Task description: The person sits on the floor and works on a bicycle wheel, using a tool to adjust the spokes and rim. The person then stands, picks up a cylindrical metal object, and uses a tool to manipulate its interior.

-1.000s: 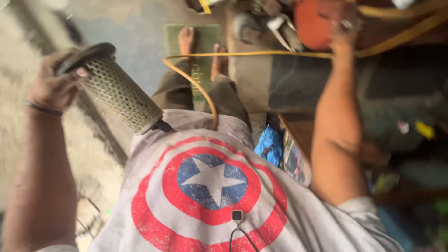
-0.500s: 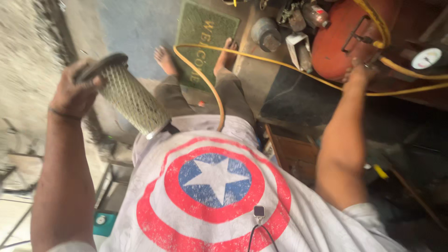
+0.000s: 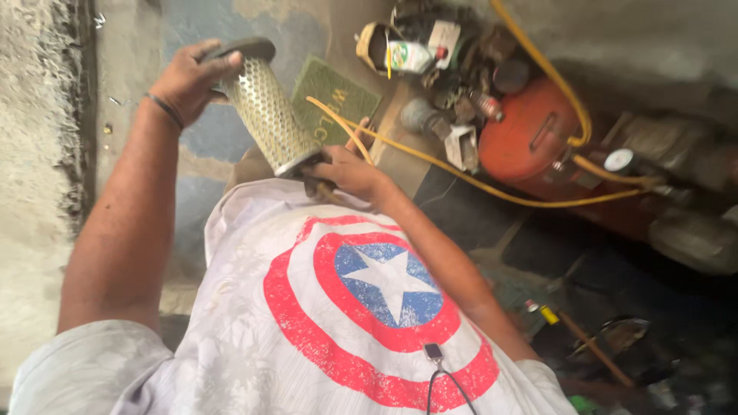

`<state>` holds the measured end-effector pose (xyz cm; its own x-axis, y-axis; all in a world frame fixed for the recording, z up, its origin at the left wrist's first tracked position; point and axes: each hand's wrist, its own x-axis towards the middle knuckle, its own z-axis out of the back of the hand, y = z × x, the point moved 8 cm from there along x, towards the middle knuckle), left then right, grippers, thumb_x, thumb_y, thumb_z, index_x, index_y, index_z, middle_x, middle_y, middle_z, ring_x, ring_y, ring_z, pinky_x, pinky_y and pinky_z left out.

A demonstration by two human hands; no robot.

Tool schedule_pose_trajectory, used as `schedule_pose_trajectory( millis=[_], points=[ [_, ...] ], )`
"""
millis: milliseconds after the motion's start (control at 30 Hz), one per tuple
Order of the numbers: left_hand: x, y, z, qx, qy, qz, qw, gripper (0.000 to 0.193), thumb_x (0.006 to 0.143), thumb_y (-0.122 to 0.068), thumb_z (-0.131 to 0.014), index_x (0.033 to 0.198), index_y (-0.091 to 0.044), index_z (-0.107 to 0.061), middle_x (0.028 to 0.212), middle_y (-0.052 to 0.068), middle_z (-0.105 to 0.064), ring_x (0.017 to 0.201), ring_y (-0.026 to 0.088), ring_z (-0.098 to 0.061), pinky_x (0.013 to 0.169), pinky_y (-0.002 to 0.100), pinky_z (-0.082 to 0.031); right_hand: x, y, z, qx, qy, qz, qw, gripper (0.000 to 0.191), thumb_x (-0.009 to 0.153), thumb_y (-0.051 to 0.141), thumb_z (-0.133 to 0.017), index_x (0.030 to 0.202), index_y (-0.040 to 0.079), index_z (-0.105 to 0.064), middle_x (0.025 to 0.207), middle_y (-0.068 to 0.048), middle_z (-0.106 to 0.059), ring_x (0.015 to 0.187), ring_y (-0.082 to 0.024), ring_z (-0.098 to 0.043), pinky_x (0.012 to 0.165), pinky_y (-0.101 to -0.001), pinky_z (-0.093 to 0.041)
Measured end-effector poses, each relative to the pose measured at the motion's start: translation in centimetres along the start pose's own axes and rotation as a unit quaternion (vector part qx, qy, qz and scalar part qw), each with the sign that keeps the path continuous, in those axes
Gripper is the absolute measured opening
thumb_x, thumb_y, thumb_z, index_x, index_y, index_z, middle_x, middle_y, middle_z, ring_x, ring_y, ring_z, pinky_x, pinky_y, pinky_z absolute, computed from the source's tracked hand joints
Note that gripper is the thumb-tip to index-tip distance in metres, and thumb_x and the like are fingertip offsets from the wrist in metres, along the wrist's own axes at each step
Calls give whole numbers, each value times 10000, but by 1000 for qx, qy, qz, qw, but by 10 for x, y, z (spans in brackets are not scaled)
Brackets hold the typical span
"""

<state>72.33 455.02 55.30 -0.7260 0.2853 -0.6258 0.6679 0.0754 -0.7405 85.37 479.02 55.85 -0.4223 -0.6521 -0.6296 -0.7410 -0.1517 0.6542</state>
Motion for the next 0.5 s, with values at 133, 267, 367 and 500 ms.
schedule_pose_trajectory(
  millis=[133, 267, 367, 500],
  points=[
    [0, 8, 79, 38, -52, 52, 997, 534, 994, -451, -681, 1389, -110, -566, 1330, 59, -623, 1125, 197, -639, 792, 372, -590, 34, 30, -26, 5, -69, -113, 991, 337, 1004, 289, -676, 1134, -22, -670, 774, -43, -577, 577, -144, -500, 516, -331, -388],
    [-13, 39, 152, -35, -109, 101, 988, 522, 1050, -492, -551, 1475, -194, -600, 1417, 0, -666, 1236, 221, -630, 747, 417, -580, 64, 75, -47, -244, -108, -33, 963, 293, 930, 264, -707, 1022, -9, -762, 738, -21, -657, 675, -104, -572, 610, -335, -477],
    [-21, 45, 192, 14, -90, 18, 996, 516, 1029, -431, -546, 1475, -173, -559, 1422, 5, -625, 1244, 224, -603, 783, 423, -567, 77, 108, -76, -399, -98, 42, 911, 333, 919, 272, -754, 945, -58, -720, 726, -119, -632, 680, -173, -608, 643, -377, -479],
    [-43, 50, 258, -63, -103, -20, 992, 574, 1021, -482, -520, 1489, -149, -538, 1436, 29, -607, 1265, 245, -580, 832, 452, -531, 86, 143, -119, -402, -104, 24, 910, 340, 885, 274, -729, 1061, -17, -739, 783, -117, -698, 714, -171, -685, 696, -362, -517]
  ],
)
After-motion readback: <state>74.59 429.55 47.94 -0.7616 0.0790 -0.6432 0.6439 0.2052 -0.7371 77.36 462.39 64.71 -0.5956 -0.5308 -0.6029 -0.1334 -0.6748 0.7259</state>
